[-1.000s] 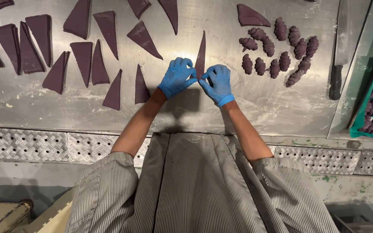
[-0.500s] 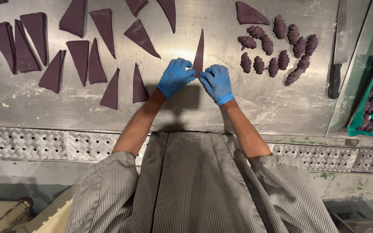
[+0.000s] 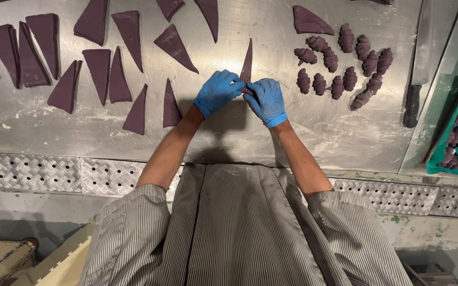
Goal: Rolling triangular pieces of purple dough into croissant shapes on a stainless steel workbench.
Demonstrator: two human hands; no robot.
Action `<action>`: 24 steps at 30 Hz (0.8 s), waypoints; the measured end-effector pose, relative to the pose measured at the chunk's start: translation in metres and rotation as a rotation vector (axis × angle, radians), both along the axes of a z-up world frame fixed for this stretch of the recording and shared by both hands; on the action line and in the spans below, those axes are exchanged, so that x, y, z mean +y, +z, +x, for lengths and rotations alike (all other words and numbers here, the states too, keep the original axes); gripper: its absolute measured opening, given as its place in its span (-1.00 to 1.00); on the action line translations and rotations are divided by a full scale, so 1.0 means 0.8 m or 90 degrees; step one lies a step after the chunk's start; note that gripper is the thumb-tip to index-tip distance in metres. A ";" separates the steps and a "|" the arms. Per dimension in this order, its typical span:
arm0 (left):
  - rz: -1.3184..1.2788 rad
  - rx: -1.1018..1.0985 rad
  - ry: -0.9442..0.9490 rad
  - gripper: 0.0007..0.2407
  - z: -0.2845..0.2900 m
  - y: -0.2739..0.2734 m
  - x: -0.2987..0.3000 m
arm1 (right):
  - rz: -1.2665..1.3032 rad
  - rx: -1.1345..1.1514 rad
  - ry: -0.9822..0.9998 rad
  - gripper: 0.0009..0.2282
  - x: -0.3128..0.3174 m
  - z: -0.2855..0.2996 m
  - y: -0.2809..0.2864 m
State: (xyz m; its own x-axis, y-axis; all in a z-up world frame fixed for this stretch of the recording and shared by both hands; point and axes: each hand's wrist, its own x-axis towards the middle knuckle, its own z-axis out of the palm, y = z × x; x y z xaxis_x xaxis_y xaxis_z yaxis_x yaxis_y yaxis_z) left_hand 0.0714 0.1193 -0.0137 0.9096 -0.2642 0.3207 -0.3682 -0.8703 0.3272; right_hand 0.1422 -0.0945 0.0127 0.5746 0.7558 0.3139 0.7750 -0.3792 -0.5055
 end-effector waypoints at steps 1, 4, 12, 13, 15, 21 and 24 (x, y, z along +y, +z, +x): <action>0.001 0.000 0.001 -0.81 0.001 0.005 0.002 | 0.001 0.000 0.001 -0.72 0.002 0.003 -0.005; 0.029 -0.047 0.015 -0.72 0.005 0.020 0.001 | -0.015 -0.021 0.005 -0.79 0.002 0.009 -0.016; -0.065 -0.046 0.035 -0.71 0.021 0.023 -0.004 | 0.004 -0.003 0.004 -0.76 0.006 0.022 -0.015; -0.065 -0.044 0.036 -0.71 0.021 0.016 -0.005 | 0.003 -0.002 0.006 -0.76 0.008 0.021 -0.010; -0.096 -0.034 0.042 -0.73 0.027 0.004 -0.002 | -0.010 -0.001 -0.034 -0.75 0.013 0.025 0.000; -0.153 -0.025 0.038 -0.62 0.042 0.021 -0.002 | 0.008 0.017 -0.030 -0.73 0.017 0.039 0.001; -0.041 -0.031 0.055 -0.71 0.045 -0.003 0.003 | 0.001 -0.015 -0.051 -0.76 0.023 0.046 -0.008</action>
